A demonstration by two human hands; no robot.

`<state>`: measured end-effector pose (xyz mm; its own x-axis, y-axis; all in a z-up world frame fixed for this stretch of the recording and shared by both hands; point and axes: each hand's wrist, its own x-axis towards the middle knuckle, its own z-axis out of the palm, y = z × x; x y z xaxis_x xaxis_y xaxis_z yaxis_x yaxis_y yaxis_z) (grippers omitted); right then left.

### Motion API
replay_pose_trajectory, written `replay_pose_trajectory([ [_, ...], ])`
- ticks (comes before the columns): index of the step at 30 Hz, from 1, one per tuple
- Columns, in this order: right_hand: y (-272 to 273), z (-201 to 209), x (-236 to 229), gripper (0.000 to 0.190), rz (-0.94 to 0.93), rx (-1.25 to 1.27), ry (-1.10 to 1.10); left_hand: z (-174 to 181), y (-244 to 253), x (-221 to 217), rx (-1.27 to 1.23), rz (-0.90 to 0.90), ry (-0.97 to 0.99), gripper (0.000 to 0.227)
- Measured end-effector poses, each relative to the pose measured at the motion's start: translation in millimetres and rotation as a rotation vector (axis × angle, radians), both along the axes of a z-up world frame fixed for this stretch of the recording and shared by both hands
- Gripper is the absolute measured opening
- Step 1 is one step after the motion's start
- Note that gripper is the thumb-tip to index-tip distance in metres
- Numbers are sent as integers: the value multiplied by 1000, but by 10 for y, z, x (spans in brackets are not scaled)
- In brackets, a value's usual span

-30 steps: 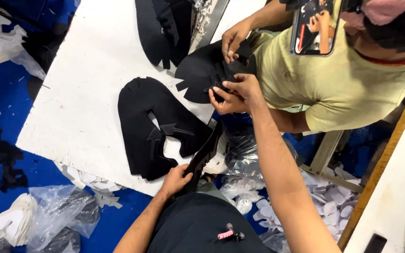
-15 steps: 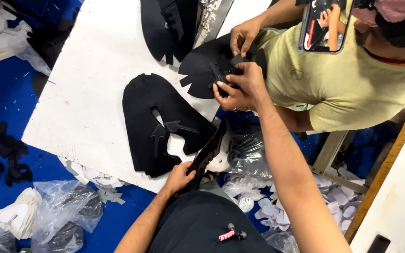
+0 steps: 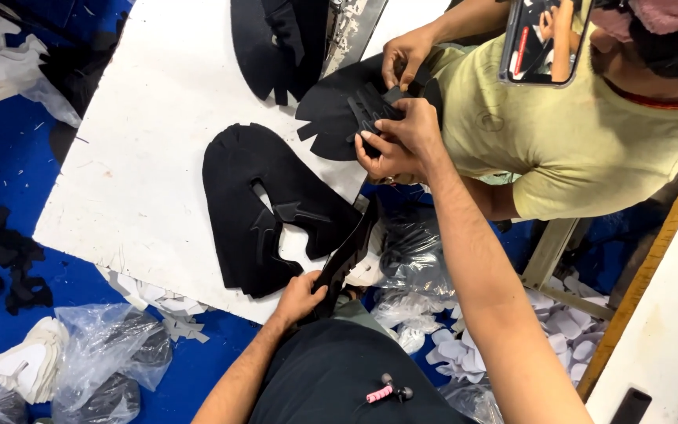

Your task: The person gathers and inspects black shoe upper components in a manufacturing facility.

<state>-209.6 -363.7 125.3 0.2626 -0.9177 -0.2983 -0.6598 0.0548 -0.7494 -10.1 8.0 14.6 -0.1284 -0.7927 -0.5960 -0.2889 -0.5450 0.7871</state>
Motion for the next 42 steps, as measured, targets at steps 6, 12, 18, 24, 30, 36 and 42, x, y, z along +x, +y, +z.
replay_pose_trajectory([
  [6, 337, -51, -205, 39, -94, -295, -8, -67, 7, -16, -27, 1, -10, 29],
  [12, 1843, -302, -944, 24, -597, -303, -27, -67, 10, -26, -3, -16, -47, 32],
  [18, 4242, -2183, -2018, 30, -35, 308, 272, -148, 48, -31, -53, -45, -94, 33],
  [24, 5303, -2314, -1867, 26, -103, 533, 174, 199, -55, -26, 83, -73, -88, 34],
  [30, 5542, -3428, -2364, 26, -314, 485, -93, -101, 24, -11, -54, -78, -85, 36],
  [36, 5053, -2388, -2053, 39, -643, 648, -211, -363, 58, 2, -145, -114, -135, 38],
  [42, 5278, -2456, -2077, 36, -410, 450, 47, -252, 35, 19, -142, -133, -120, 37],
])
